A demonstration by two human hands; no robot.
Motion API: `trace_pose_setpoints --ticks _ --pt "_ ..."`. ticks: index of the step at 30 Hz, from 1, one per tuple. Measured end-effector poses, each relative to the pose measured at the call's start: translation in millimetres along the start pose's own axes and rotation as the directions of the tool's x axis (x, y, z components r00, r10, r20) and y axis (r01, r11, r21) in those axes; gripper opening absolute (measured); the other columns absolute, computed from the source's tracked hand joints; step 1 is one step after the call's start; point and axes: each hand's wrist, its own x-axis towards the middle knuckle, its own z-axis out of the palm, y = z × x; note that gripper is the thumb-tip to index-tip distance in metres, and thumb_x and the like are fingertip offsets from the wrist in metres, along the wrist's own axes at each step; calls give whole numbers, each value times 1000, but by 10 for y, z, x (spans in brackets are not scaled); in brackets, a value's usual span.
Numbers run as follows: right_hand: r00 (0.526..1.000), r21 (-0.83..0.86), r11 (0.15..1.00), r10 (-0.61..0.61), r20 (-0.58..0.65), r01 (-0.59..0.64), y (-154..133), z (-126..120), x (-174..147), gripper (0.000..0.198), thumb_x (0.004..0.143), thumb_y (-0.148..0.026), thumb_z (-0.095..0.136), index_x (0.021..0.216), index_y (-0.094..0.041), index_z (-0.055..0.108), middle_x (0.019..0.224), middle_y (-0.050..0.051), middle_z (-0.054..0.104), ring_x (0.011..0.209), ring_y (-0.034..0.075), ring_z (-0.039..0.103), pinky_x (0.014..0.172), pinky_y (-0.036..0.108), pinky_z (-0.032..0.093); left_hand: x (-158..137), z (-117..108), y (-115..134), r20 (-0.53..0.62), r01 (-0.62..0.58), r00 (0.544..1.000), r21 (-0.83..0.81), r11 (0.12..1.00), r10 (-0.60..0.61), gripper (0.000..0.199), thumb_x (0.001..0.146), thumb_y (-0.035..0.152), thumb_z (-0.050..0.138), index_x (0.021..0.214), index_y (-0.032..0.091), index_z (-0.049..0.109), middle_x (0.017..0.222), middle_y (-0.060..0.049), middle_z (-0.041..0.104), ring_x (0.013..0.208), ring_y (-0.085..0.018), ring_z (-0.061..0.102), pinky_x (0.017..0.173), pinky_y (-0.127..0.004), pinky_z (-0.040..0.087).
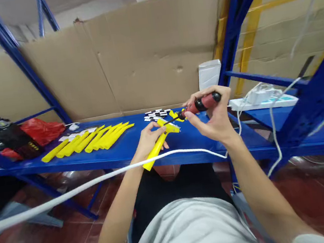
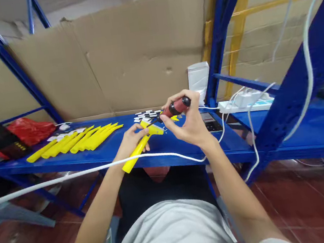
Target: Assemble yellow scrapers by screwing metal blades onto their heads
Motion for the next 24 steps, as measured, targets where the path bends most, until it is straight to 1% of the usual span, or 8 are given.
trace_pose_setpoints --ticks 4,6,8,10,15,20,22,24 --pt "1000 48 999 14 11 -14 -17 -16 4 60 98 -43 92 141 -41 50 124 4 75 104 32 85 98 58 74 -16 19 9 6 -10 1000 -18 1000 10 48 84 53 89 101 25 54 57 2 71 44 -22 70 42 -23 49" --pt "999 5 1000 6 -37 -6 4 -13 -9 65 94 -46 95 142 -41 51 113 3 77 94 32 85 91 56 75 -29 25 16 11 -10 1000 -22 1000 10 47 84 53 90 100 25 55 57 2 71 44 -21 70 42 -23 50" --pt "996 -62 998 -12 -94 6 20 -13 -19 68 89 -48 100 140 -40 55 113 3 76 88 31 85 88 55 75 -42 29 24 15 -7 1000 -24 1000 7 46 85 52 90 99 25 55 57 3 70 44 -20 70 42 -23 50" --pt "996 -79 997 -4 -90 -3 11 -22 -14 66 90 -48 99 140 -41 56 116 3 76 90 31 85 88 54 76 -47 31 31 13 -9 1000 -33 999 10 46 84 51 90 99 25 55 58 3 71 45 -20 70 41 -23 50" --pt "996 62 996 64 67 -68 -68 -75 35 54 101 -50 87 143 -43 54 138 5 75 119 34 84 102 60 75 -32 25 32 6 -11 1000 -51 999 11 47 83 50 91 98 25 55 57 3 71 44 -21 70 42 -24 51" --pt "999 -19 999 34 -38 -35 -38 -85 18 56 90 -49 99 132 -40 63 113 3 77 100 34 86 96 57 76 -43 24 34 4 -11 1000 -68 998 11 49 82 50 93 99 25 55 62 2 73 45 -21 71 41 -24 51" --pt "997 -44 998 31 -69 -34 -41 -78 14 57 87 -48 101 130 -40 64 113 3 75 97 33 86 94 55 76 -52 25 38 8 -8 1000 -64 998 9 48 82 50 93 99 25 55 63 2 74 45 -20 71 41 -24 50" --pt "998 6 998 56 -24 -56 -70 -72 21 57 91 -44 98 134 -41 61 120 4 75 103 33 85 99 57 75 -50 20 38 6 -12 1000 -58 998 12 48 83 51 93 98 25 55 61 2 73 44 -20 70 41 -24 50"
